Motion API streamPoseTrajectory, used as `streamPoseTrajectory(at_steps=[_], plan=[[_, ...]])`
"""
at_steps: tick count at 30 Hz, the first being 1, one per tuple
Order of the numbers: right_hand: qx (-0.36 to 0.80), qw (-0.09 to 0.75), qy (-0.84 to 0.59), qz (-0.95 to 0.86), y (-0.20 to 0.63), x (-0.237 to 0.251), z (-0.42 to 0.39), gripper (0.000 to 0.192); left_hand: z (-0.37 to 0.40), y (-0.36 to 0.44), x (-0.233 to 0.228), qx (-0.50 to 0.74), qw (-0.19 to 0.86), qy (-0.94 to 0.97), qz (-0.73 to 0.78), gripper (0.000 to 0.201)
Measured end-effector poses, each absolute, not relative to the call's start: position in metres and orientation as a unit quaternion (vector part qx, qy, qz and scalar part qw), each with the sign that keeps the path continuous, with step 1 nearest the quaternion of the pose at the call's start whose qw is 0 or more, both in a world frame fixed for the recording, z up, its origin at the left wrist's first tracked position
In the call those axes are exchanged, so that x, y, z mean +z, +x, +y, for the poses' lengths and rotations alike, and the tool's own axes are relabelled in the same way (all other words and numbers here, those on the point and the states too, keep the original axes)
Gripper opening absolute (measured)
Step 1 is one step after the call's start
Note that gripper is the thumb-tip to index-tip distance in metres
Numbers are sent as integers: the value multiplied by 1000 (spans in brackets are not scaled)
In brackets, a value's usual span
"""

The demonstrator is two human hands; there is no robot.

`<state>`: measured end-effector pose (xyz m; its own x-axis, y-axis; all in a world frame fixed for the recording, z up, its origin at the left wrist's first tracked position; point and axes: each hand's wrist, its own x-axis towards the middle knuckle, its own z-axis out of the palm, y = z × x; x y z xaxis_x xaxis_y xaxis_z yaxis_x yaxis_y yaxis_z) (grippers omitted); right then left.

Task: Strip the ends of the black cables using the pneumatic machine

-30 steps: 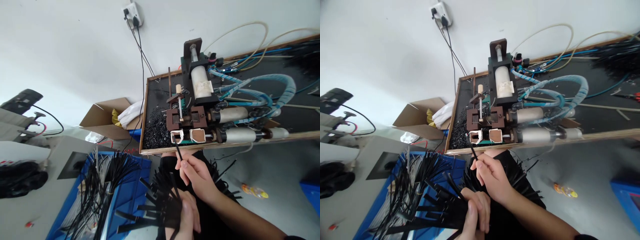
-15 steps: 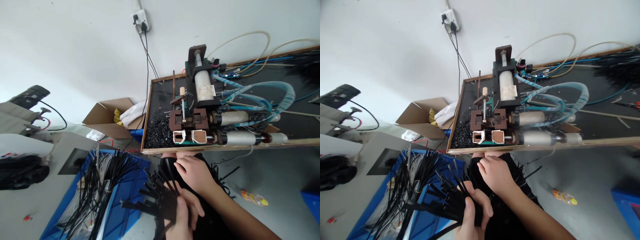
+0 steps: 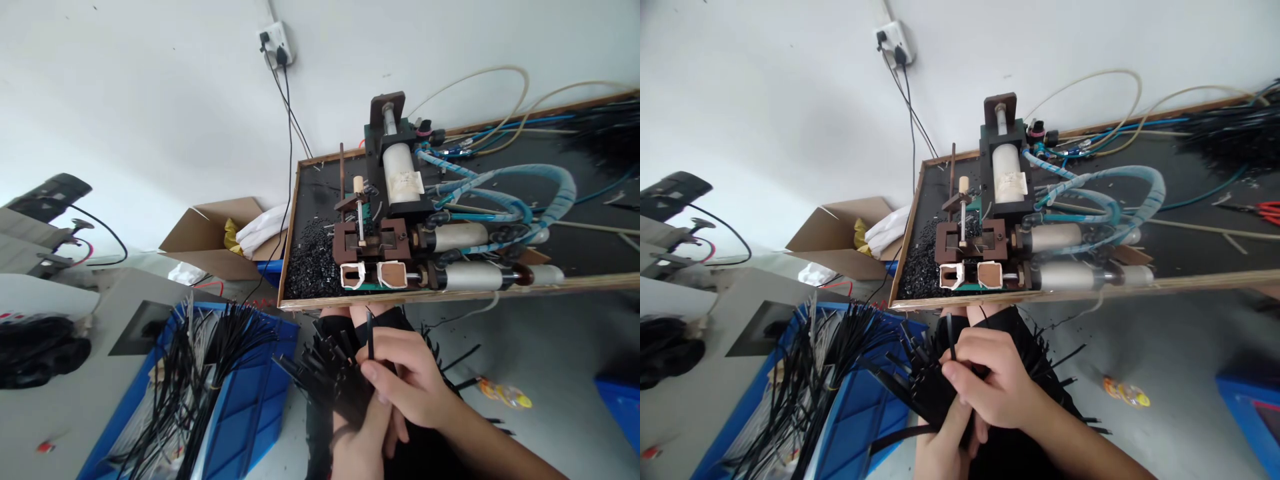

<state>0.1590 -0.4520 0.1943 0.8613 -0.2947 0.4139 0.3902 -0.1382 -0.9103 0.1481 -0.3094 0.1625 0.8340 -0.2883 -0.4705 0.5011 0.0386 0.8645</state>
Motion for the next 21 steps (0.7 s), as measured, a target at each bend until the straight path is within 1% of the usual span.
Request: streamPoseTrajectory(at_steps=[2,4,8,11,13,15,19,21], plan=[[-261,655,-709,-20,156,190,-452,33,-313,150,169,-273,731,619,90,46],[-264,669,-695,-3,152,186,-451,30,-318,154,177,-255,760,592,82,41],[-287,734,-615,21,145,180,-442,25,-323,166,189,-222,820,524,56,32],[-332,738,-586,28,144,181,-437,35,-324,177,192,-214,840,496,42,31],[-321,746,-583,25,145,183,-438,41,-325,182,194,-203,851,483,38,31],[-249,763,-597,8,147,187,-441,45,-326,183,195,-197,855,477,46,32],[-46,781,-622,-21,152,193,-447,46,-328,178,194,-226,838,482,121,34],[4,789,-614,-11,154,192,-447,45,-327,176,194,-241,836,471,144,36]])
